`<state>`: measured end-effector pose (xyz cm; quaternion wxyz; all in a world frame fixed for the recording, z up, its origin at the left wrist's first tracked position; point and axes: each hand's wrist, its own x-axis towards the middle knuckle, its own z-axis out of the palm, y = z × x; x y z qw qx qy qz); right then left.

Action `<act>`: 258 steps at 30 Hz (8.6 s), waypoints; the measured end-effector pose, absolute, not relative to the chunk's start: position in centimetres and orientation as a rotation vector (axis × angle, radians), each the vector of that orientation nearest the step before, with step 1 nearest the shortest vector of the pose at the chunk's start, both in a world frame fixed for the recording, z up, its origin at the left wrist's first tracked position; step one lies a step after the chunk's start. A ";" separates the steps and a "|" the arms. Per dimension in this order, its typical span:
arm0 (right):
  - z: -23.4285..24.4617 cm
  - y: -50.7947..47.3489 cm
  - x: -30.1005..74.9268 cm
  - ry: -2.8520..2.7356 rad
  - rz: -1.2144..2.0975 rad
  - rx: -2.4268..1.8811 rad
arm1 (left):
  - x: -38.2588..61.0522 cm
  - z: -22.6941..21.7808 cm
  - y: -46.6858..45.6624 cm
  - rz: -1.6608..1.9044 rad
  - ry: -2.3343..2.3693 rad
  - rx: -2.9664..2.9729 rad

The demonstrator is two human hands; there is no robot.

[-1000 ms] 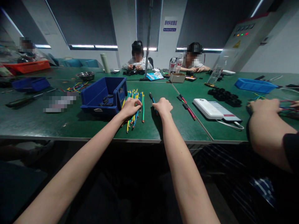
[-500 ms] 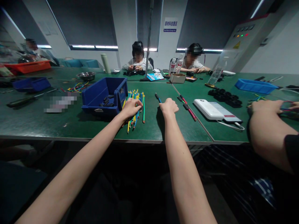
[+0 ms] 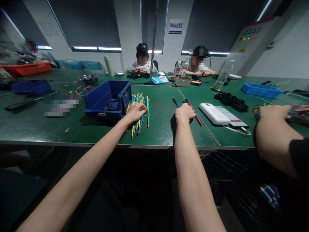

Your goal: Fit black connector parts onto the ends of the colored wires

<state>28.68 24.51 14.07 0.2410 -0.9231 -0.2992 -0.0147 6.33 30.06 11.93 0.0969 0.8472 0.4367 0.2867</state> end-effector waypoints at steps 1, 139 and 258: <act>14.0 24.6 28.7 -0.844 -0.064 -2.528 | 6.3 11.9 30.1 0.849 1.294 2.511; 13.6 27.5 23.2 -1.073 1.168 -1.049 | 6.8 12.8 28.5 1.207 0.811 2.383; 14.8 25.0 21.9 -1.766 -0.235 -1.962 | 6.4 13.1 29.6 1.203 1.310 2.063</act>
